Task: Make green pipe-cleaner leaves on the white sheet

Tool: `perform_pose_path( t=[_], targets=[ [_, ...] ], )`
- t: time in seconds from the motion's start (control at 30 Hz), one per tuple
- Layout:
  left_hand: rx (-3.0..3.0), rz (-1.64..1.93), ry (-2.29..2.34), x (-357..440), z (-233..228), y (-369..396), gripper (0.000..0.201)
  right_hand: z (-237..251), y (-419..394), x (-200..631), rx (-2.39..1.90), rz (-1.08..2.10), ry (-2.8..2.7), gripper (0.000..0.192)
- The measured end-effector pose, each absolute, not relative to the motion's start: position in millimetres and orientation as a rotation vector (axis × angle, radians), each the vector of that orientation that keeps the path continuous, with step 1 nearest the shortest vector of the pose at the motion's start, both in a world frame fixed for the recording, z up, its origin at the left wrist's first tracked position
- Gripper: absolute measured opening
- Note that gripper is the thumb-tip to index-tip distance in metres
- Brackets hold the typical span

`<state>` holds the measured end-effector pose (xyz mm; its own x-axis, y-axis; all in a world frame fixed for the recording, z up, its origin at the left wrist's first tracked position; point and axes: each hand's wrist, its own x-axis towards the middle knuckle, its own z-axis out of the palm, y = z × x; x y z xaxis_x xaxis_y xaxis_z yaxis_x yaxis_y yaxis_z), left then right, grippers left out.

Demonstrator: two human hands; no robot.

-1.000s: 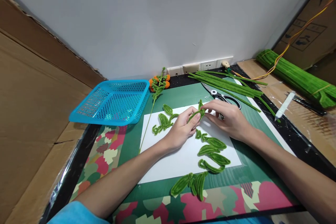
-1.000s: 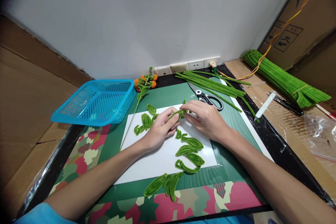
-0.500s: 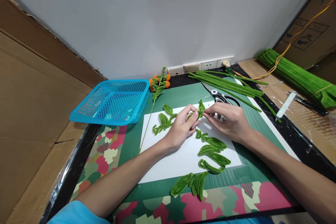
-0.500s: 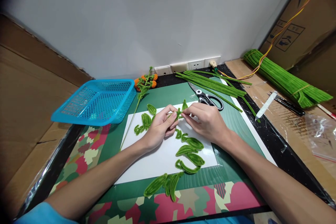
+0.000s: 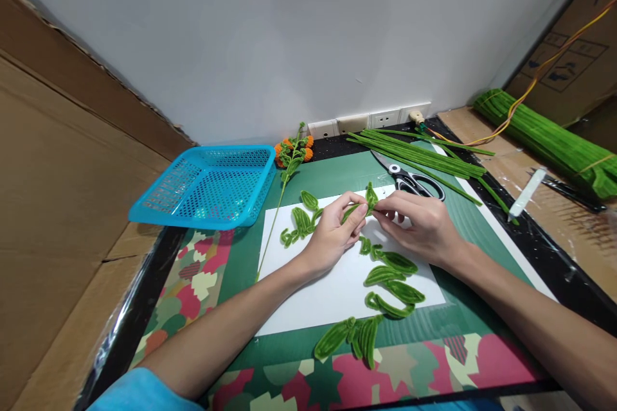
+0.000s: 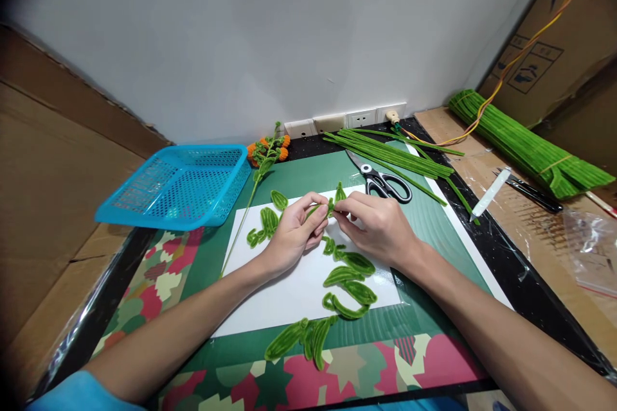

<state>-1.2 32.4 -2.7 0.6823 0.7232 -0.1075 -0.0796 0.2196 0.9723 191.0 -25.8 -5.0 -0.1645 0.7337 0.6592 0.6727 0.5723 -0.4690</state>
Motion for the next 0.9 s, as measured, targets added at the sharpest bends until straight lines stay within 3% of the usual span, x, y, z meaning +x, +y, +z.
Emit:
perform_pose_path(
  t=[0.73,0.9],
  targets=[
    [1.191,0.595,0.647,-3.8,2.9,35.5,0.029,-0.7,-27.1,194.6,-1.168,0.058,-1.949,0.014],
    [1.154,0.573,0.665,-4.4,4.4,36.2,0.029,-0.3,-24.1,202.0,-1.145,-0.124,-2.037,0.011]
  ],
)
